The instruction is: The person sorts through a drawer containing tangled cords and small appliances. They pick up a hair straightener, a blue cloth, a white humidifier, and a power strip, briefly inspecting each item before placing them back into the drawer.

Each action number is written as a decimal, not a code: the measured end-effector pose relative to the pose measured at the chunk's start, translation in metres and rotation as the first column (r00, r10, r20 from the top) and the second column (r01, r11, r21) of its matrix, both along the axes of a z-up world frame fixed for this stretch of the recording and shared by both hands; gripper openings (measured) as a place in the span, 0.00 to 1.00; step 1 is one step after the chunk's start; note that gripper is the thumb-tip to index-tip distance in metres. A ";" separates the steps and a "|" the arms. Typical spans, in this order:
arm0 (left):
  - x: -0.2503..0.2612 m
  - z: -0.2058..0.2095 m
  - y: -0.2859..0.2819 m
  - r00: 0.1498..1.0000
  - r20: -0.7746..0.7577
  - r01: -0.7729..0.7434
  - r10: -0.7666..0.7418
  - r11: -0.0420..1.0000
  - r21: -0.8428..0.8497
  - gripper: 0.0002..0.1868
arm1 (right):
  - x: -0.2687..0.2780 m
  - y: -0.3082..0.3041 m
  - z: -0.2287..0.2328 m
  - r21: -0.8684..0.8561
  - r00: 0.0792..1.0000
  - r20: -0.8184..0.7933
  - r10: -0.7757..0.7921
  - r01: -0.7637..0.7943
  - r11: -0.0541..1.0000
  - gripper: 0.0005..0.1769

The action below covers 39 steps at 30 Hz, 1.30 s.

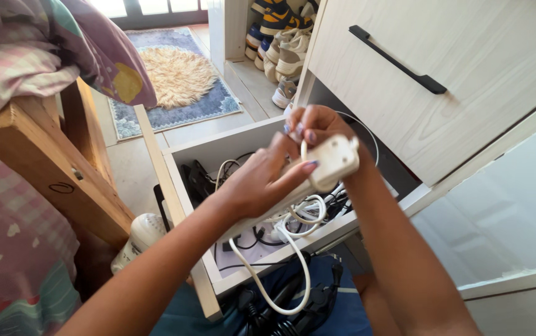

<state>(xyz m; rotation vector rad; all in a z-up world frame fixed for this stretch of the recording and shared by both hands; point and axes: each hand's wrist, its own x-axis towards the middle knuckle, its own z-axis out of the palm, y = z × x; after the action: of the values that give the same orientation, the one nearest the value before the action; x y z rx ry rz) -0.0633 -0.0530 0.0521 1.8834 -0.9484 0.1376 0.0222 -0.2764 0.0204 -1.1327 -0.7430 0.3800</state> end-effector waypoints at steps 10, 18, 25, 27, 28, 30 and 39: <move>0.061 0.006 0.035 0.757 0.285 -0.649 0.588 0.725 0.230 0.46 | -0.073 0.030 -0.040 -0.700 0.839 0.478 -0.261 0.543 0.464 0.17; 0.042 -0.020 0.021 0.926 0.339 -0.326 0.163 0.798 0.507 0.38 | -0.098 -0.016 0.063 -0.270 0.442 0.846 -0.297 0.836 0.478 0.07; 0.005 -0.021 0.014 0.946 0.324 -0.176 0.010 0.856 0.486 0.40 | -0.098 0.019 0.059 -0.372 0.587 0.798 -0.137 0.659 0.654 0.08; -0.002 -0.017 0.015 0.945 0.326 -0.137 -0.034 0.863 0.486 0.42 | -0.095 0.025 0.055 -0.327 0.544 0.827 -0.140 0.669 0.668 0.09; -0.006 -0.015 0.015 0.960 0.278 -0.118 -0.037 0.845 0.521 0.43 | -0.092 0.027 0.053 -0.329 0.565 0.804 -0.187 0.683 0.652 0.11; -0.013 -0.010 0.017 0.980 0.201 -0.103 -0.008 0.838 0.536 0.46 | -0.083 0.024 0.049 -0.337 0.599 0.750 -0.281 0.711 0.617 0.14; -0.033 -0.002 0.019 0.998 0.067 -0.008 -0.011 0.960 0.281 0.65 | -0.031 -0.029 -0.004 -0.396 0.981 -0.165 -0.099 0.026 0.918 0.07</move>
<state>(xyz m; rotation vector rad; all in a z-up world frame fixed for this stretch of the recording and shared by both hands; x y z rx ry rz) -0.0964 -0.0337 0.0501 2.1499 -1.0599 0.0683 -0.0086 -0.3049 0.0163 -1.4740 -0.4762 0.5887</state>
